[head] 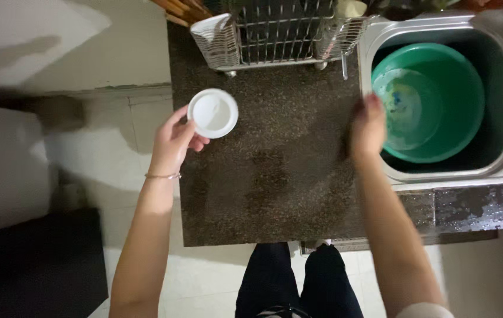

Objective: The person wets a red cleaning cloth under the kitchen tap and wrings it out, wipes the countertop near the stove, then rinses the sink area. They place a green basin, chopsticks, a spoon and a spatula into the basin and set a glass lid on the dish rack.

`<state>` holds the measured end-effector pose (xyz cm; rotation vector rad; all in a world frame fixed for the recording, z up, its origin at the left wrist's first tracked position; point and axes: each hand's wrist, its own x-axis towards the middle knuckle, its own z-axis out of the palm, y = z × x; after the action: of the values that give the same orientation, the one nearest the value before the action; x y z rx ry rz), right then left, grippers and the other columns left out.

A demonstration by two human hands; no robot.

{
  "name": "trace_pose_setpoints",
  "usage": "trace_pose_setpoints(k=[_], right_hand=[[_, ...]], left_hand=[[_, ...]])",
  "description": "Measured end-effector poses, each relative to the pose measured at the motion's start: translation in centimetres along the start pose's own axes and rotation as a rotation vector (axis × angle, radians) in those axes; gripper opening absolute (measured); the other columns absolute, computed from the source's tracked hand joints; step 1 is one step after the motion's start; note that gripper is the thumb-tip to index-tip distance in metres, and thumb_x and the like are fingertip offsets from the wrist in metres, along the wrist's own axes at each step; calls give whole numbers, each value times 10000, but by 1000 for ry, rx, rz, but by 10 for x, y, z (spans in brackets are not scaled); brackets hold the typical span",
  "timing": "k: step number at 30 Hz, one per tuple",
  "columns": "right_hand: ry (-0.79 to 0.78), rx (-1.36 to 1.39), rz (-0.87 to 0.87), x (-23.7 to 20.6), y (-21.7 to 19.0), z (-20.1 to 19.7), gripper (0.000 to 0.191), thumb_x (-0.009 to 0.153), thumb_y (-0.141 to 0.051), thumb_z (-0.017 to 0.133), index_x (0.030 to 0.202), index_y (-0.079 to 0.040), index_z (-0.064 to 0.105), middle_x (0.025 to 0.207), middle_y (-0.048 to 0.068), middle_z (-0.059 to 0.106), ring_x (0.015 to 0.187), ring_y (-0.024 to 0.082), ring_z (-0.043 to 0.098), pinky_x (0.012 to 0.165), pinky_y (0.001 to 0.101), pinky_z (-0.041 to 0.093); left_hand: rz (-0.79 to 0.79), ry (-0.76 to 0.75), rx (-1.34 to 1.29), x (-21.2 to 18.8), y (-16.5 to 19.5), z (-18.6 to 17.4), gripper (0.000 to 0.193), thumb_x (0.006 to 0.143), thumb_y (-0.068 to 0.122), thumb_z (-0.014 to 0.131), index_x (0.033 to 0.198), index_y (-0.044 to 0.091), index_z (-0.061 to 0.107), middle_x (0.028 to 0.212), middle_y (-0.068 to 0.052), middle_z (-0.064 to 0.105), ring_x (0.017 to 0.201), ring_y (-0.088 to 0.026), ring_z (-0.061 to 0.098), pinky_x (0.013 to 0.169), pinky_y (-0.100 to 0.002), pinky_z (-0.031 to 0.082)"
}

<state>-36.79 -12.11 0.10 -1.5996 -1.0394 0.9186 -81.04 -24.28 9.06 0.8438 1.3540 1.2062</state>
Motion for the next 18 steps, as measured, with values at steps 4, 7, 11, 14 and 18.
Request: trace_pose_setpoints(k=[4, 7, 11, 14, 18], right_hand=[[191, -629, -276, 9, 14, -41, 249, 1005, -57, 607, 1221, -30, 728, 1190, 194, 729, 1085, 356, 704, 967, 420, 540], [72, -594, -687, -29, 8, -12, 285, 999, 53, 602, 1262, -1, 697, 1270, 207, 694, 1162, 383, 692, 1039, 437, 553], [-412, -705, -858, -117, -14, 97, 354, 912, 47, 577, 1235, -55, 679, 1244, 168, 682, 1172, 357, 646, 1039, 475, 539], [-715, -740, -1044, -171, -42, 195, 436, 869, -86, 614, 1303, -80, 652, 1466, 155, 566, 1428, 346, 440, 1185, 539, 328], [-894, -696, -970, -177, -78, 270, 618, 871, -295, 649, 1437, -80, 527, 1566, 144, 436, 1491, 331, 287, 1216, 540, 213]], left_hand=[[-14, 50, 3, -20, -21, -31, 482, 1044, 124, 580, 1479, -56, 478, 857, -131, 733, 659, -135, 700, 570, -256, 572], [-10, 102, -10, -32, -35, -42, 484, 1049, 143, 583, 1476, -67, 490, 842, -143, 739, 631, -130, 682, 560, -250, 552], [-34, 176, 29, -45, -42, -47, 491, 1042, 161, 589, 1474, -58, 507, 811, -143, 740, 590, -122, 655, 539, -248, 543], [-35, 213, -6, -57, -42, -47, 476, 1041, 152, 586, 1457, -59, 493, 828, -133, 736, 616, -133, 673, 541, -270, 545], [-94, 294, -67, -74, -43, -42, 486, 1018, 135, 585, 1459, -55, 506, 815, -128, 718, 634, -150, 670, 553, -284, 534]])
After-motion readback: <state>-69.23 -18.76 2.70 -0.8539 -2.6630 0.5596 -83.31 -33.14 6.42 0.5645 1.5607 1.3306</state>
